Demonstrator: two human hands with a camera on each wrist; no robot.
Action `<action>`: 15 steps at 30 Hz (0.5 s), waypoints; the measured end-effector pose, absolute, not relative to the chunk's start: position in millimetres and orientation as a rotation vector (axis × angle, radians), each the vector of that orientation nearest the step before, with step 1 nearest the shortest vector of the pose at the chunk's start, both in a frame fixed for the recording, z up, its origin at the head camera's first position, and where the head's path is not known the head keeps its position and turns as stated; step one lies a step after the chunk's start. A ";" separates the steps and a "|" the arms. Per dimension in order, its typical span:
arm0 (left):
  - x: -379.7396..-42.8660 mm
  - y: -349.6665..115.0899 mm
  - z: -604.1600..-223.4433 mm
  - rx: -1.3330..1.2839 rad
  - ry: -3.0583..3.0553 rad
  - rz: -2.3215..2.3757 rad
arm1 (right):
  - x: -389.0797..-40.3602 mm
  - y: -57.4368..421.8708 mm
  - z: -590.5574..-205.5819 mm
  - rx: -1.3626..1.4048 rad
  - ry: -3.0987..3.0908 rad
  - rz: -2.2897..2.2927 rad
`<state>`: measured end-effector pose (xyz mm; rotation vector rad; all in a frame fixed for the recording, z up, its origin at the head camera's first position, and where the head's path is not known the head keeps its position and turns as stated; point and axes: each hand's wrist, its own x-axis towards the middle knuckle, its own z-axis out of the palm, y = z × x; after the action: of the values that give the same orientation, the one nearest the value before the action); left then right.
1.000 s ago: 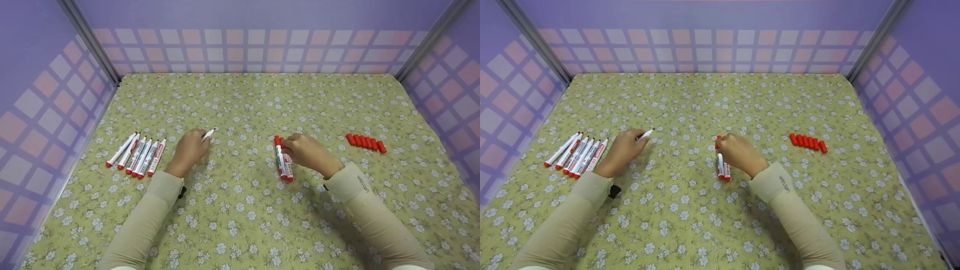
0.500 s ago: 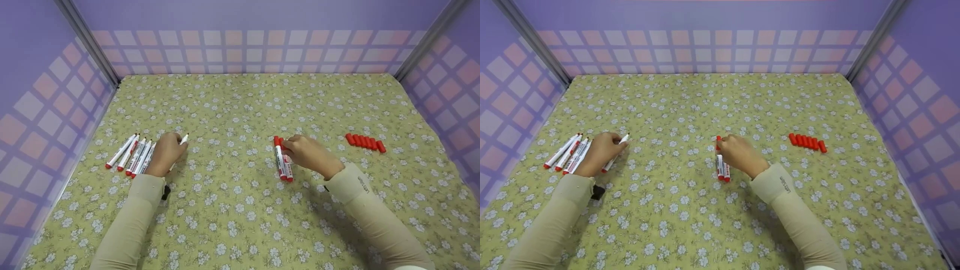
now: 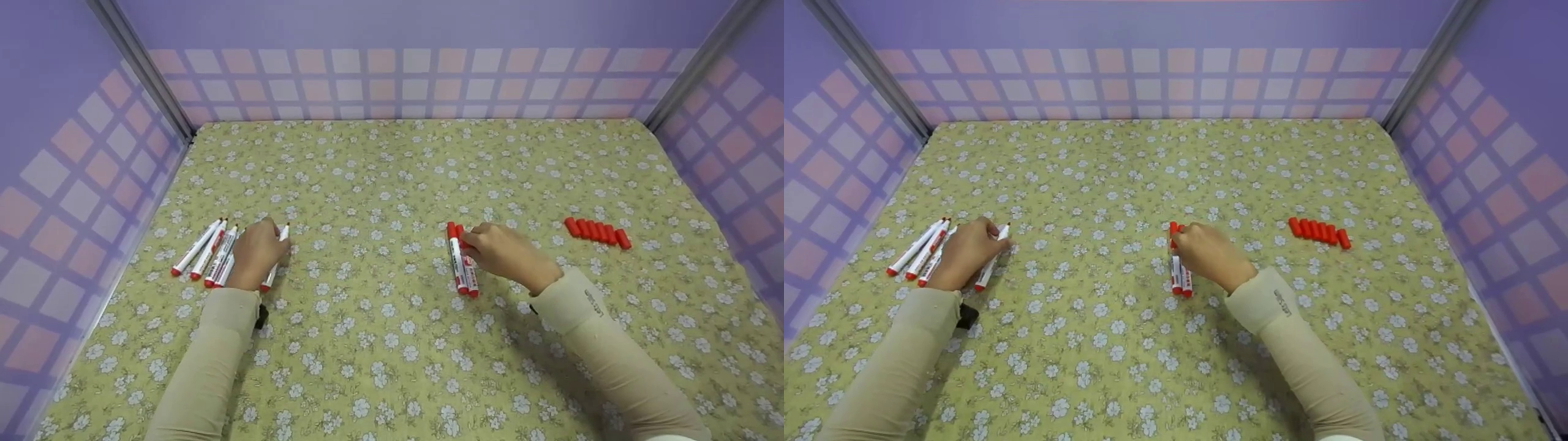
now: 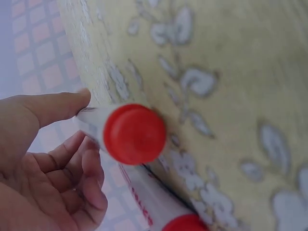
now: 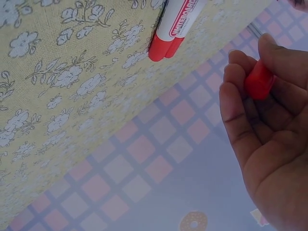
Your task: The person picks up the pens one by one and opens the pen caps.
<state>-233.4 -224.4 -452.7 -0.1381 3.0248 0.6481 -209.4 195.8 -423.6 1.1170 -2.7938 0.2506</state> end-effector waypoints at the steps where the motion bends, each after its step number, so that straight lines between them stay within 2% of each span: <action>1: -233.1 -225.4 -452.6 -0.133 3.034 0.631 | -209.4 196.0 -423.7 1.118 -2.797 0.251; 15: -234.5 -233.7 -453.8 -0.107 3.085 0.578 | -209.4 197.1 -427.2 1.133 -2.793 0.292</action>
<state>-234.5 -233.7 -453.8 -0.1067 3.0851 0.5778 -209.4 197.1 -427.2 1.1326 -2.7931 0.2921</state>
